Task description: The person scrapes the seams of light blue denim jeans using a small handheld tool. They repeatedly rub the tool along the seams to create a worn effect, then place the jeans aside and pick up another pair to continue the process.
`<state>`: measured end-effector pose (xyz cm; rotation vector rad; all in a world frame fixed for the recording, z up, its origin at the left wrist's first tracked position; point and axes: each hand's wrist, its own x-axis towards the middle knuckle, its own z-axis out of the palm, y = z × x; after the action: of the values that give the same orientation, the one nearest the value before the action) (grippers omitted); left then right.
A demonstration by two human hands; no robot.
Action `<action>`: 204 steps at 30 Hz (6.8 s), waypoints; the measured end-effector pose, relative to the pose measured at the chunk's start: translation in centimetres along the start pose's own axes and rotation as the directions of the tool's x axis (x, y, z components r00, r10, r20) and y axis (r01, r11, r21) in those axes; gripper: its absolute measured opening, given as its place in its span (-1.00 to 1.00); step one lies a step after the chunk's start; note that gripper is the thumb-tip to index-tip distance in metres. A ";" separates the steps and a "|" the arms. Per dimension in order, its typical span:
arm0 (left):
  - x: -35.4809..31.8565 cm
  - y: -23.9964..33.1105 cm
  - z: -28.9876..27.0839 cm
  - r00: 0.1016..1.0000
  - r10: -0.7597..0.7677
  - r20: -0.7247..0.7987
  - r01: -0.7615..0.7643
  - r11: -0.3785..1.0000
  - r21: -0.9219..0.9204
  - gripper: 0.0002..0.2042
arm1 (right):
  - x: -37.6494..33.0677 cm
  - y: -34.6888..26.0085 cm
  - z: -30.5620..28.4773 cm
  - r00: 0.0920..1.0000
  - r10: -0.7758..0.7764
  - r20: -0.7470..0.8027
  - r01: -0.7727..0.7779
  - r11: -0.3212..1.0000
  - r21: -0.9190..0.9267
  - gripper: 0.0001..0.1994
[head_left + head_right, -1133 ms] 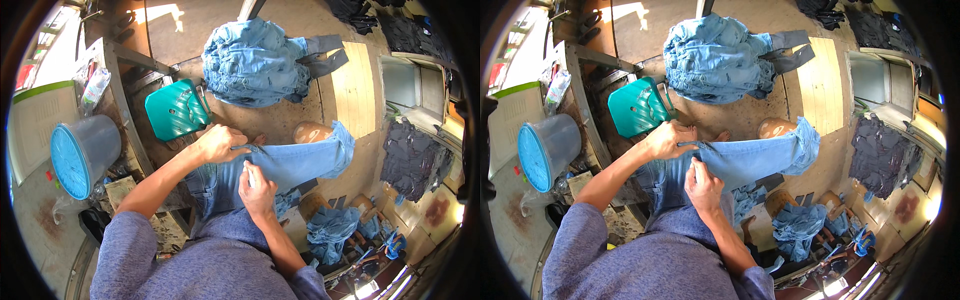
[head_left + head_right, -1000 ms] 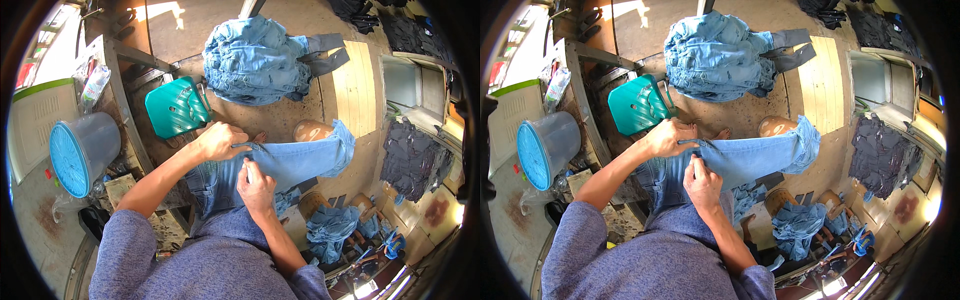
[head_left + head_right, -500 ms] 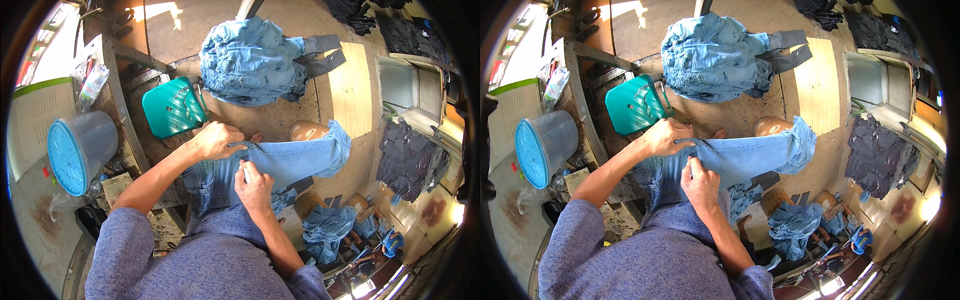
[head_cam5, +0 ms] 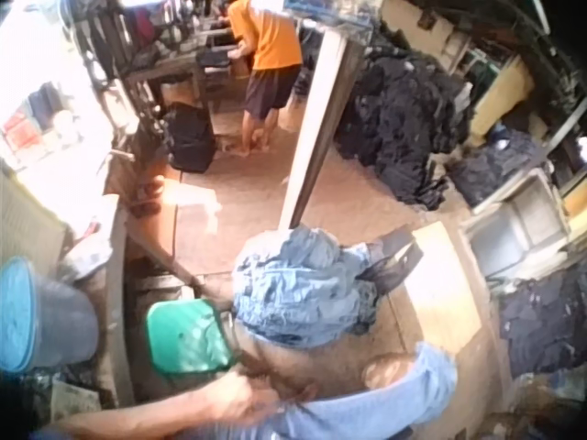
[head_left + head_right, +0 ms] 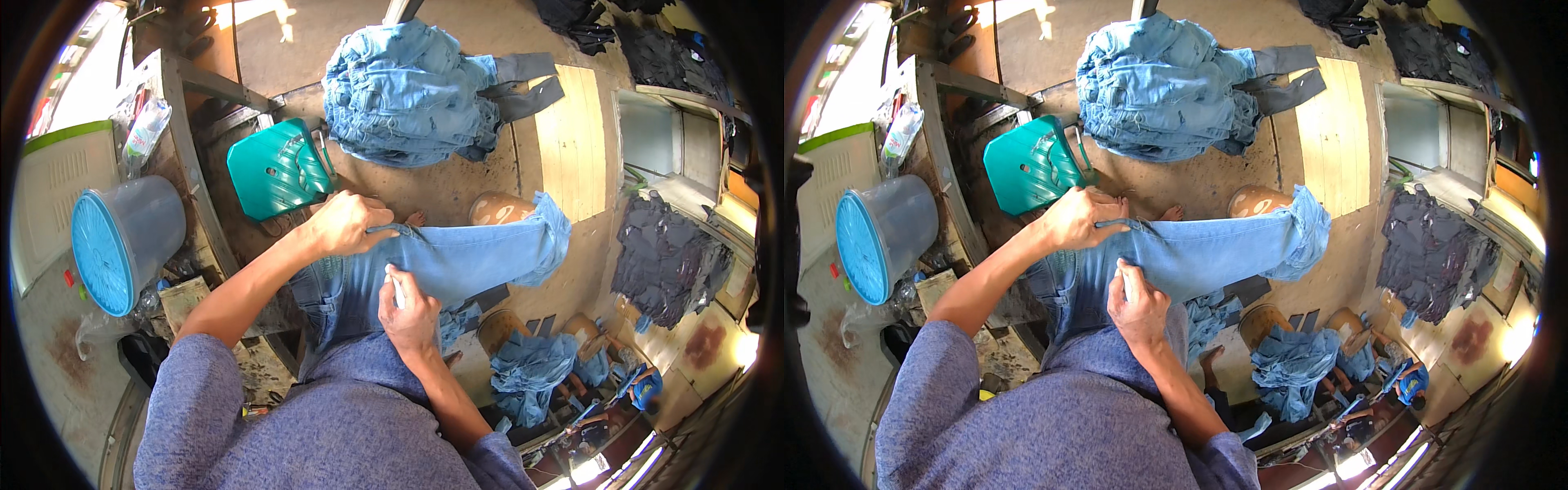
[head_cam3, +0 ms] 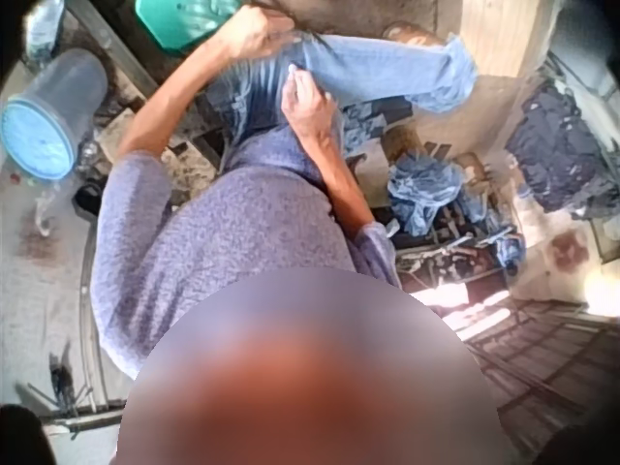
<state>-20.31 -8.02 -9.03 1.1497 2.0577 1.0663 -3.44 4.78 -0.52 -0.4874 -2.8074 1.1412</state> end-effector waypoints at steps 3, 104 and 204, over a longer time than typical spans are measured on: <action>0.0 0.0 0.0 1.000 0.004 -0.006 -0.004 1.000 0.001 -0.75 | -0.2 0.0 0.4 0.999 0.039 0.016 -0.038 0.998 -0.055 -0.93; 7.6 9.6 8.8 0.994 0.084 -0.076 -0.054 0.940 0.336 -0.69 | -5.9 12.0 -15.6 0.946 0.321 0.045 -0.305 0.833 0.462 -0.82; 10.7 4.4 5.8 0.992 0.127 -0.023 -0.127 0.992 -0.002 -0.56 | 0.7 9.4 -6.6 0.993 -0.003 -0.116 -0.012 0.992 -0.127 -0.93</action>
<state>-19.15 4.93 -9.28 1.2875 2.0220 1.1472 -0.41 15.72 -2.24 -0.5516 -2.7910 0.9058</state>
